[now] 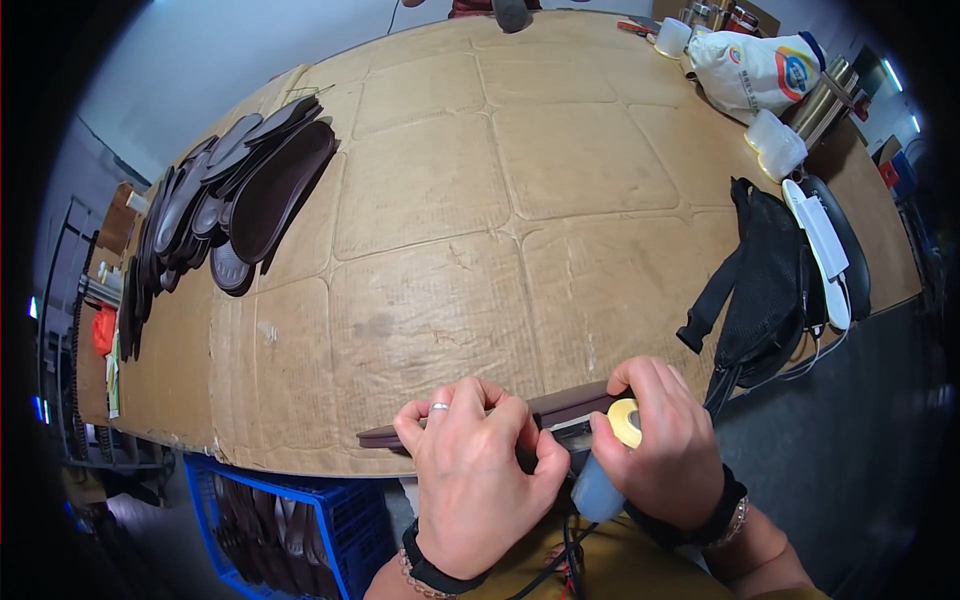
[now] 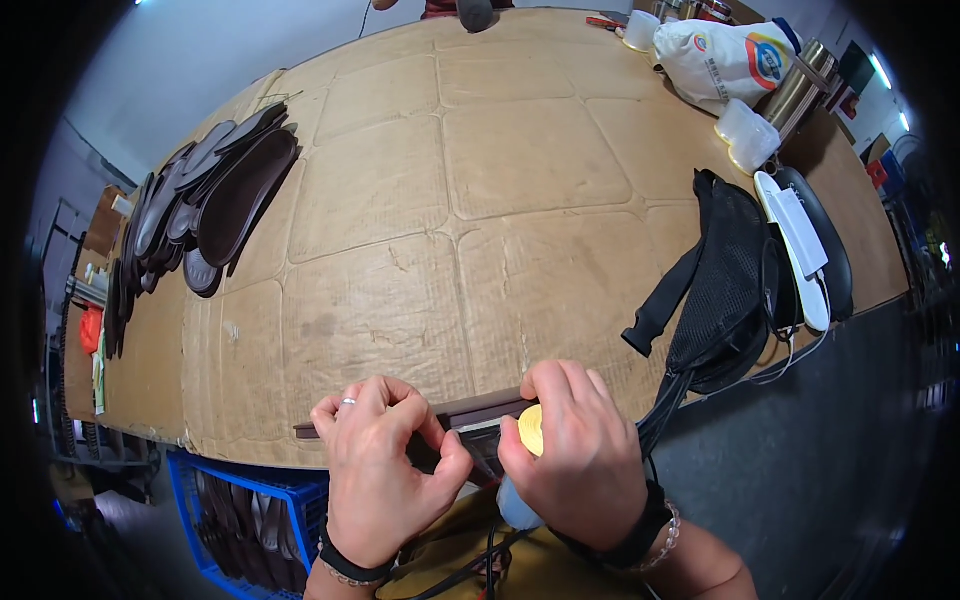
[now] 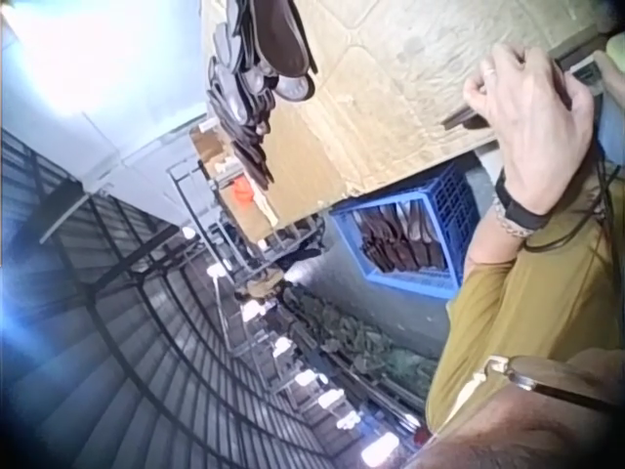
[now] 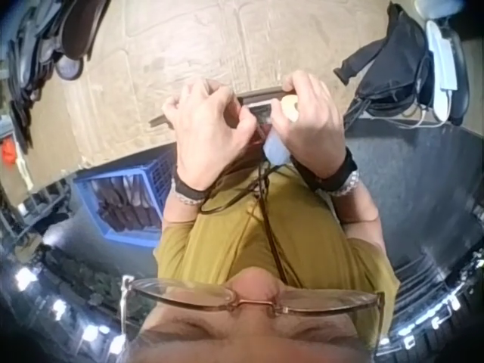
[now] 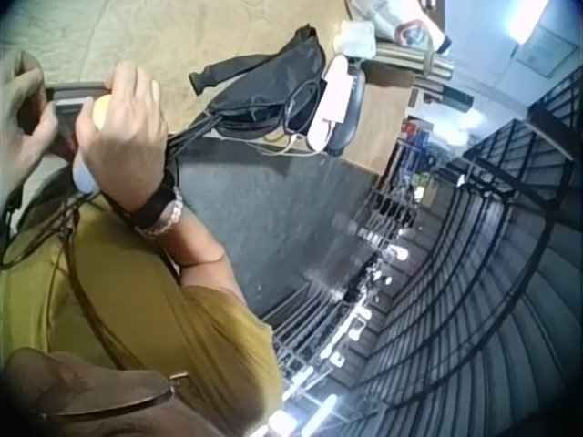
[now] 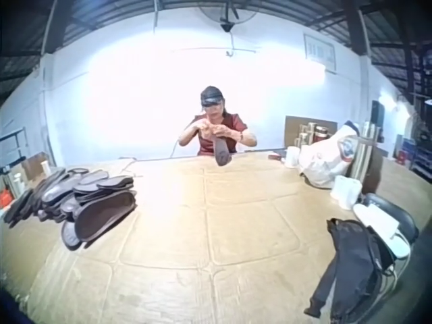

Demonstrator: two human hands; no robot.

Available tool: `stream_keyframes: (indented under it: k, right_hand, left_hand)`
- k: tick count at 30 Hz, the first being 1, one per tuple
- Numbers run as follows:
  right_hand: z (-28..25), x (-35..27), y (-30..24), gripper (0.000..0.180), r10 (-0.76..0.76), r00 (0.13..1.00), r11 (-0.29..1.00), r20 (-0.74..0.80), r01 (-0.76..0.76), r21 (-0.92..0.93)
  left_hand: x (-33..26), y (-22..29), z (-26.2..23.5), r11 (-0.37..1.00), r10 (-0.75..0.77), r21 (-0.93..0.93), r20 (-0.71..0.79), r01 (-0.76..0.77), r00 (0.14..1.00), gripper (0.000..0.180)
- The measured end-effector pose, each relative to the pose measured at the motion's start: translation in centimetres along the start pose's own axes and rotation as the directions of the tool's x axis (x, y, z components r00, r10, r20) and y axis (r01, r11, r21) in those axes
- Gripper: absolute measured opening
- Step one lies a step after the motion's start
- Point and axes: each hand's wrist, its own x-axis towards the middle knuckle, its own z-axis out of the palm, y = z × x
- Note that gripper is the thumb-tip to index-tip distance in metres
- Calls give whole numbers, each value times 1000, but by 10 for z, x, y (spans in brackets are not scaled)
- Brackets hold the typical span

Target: The recorder is applying a yellow tape to the side of a shoe sole.

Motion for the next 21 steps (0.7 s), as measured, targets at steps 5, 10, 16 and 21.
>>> stream_keyframes:
  k: [5, 10, 16, 21]
  right_hand:
    - [1, 1, -2, 33, 17, 1000, 1000, -2, -17, -13]
    - [2, 1, -3, 32, 30, 1000, 999, 2, -30, -22]
    - [1, 3, -5, 31, 31, 999, 999, 9, -31, -39]
    - [1, 3, -4, 31, 43, 999, 999, 15, -43, -15]
  left_hand:
    - [0, 0, -1, 1000, 13, -4, 21, -13, 1000, 17]
    - [1, 0, -1, 1000, 15, -8, 37, -15, 999, 17]
    - [4, -1, -1, 1000, 31, -3, 42, -31, 999, 16]
    - [5, -4, -3, 999, 41, -32, 61, -39, 997, 15]
